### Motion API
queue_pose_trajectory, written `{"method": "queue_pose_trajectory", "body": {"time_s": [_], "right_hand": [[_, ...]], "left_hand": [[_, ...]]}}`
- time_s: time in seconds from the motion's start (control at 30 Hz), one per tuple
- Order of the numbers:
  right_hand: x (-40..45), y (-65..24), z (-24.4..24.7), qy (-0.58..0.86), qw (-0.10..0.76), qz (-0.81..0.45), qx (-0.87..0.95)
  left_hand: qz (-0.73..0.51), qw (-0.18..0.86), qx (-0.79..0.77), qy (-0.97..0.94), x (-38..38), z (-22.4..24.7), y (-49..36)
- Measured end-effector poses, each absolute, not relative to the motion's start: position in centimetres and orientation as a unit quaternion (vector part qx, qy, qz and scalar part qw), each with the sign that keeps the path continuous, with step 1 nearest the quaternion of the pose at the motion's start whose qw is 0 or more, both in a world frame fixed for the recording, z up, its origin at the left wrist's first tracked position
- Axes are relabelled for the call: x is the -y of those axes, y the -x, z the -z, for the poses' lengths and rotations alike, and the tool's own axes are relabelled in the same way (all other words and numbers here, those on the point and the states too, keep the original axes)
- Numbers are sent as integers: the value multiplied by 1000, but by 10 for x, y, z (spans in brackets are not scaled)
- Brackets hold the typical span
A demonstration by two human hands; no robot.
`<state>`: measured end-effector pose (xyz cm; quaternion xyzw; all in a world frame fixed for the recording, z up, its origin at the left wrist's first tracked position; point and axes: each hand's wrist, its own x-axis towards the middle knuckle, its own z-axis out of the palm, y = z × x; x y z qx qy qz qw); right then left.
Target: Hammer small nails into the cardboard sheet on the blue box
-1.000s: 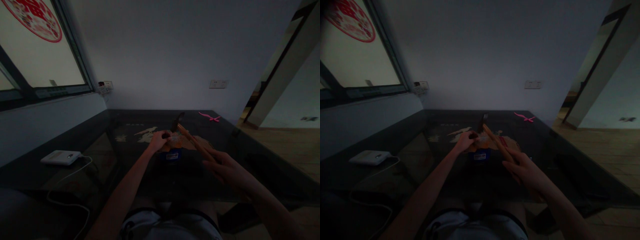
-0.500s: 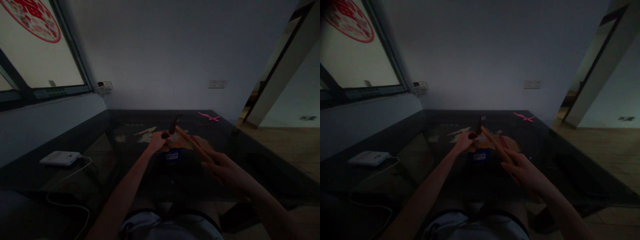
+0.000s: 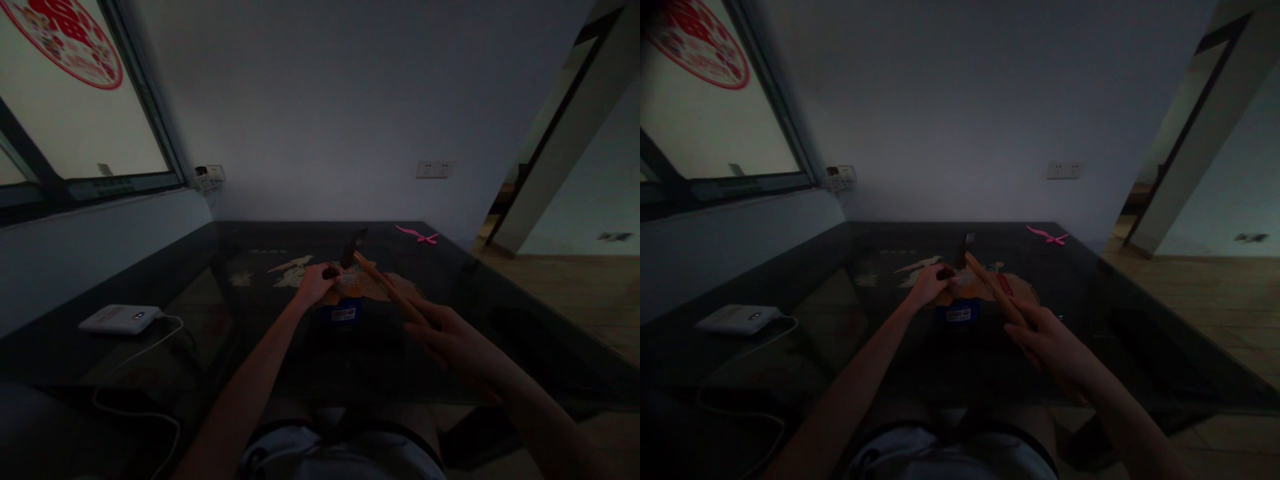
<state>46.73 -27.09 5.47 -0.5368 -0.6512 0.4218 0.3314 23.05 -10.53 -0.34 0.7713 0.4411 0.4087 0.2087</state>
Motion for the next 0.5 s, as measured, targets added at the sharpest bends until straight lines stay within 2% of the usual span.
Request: {"method": "queue_pose_trajectory", "body": {"time_s": [0.23, 0.5], "right_hand": [[272, -465, -53, 560, 308, -405, 654], [268, -464, -54, 541, 323, -408, 661]], "left_hand": [[-410, 223, -441, -767, 105, 3, -231], [-398, 203, -445, -776, 105, 4, -230]]}}
